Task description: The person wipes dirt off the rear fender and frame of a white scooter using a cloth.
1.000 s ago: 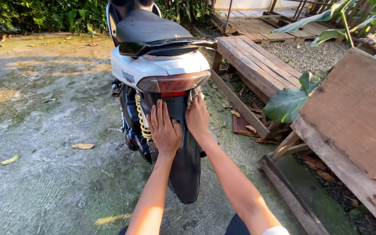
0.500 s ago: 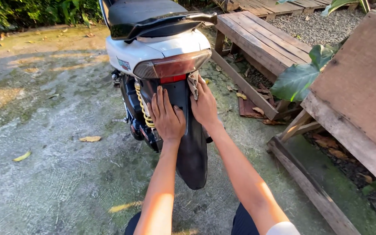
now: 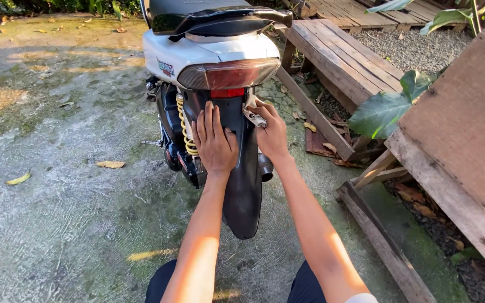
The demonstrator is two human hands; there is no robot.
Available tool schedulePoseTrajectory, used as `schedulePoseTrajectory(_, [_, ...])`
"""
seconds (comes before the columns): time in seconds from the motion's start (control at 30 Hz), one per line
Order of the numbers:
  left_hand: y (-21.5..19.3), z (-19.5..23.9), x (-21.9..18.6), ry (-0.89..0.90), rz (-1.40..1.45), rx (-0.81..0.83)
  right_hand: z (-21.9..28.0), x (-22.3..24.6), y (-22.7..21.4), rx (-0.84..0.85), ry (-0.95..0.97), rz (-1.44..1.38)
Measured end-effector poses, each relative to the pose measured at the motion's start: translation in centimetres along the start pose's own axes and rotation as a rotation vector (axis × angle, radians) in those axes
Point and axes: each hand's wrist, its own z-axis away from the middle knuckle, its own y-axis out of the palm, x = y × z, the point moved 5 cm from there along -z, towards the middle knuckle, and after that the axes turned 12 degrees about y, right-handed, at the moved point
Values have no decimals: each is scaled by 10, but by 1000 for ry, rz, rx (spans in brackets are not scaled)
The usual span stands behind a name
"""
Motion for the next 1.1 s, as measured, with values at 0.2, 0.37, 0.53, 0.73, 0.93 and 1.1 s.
schedulePoseTrajectory(0.2, [-1, 0, 0, 5, -6, -14, -8, -12, -2, 17, -75, -6])
schedulePoseTrajectory(0.37, [-1, -1, 1, 13, 13, -13, -13, -24, -7, 120, -42, -194])
schedulePoseTrajectory(0.53, [-1, 0, 2, 15, 11, -19, -9, -29, -9, 162, 57, -366])
schedulePoseTrajectory(0.73, [-5, -4, 1, 13, 43, -42, -15, -31, -13, 187, 179, -420])
schedulePoseTrajectory(0.93, [-1, -5, 2, 14, 57, -49, -20, -63, -17, -22, 598, -738])
schedulePoseTrajectory(1.1, [2, -1, 5, 6, 53, -11, -49, -88, 15, -55, 489, -1004])
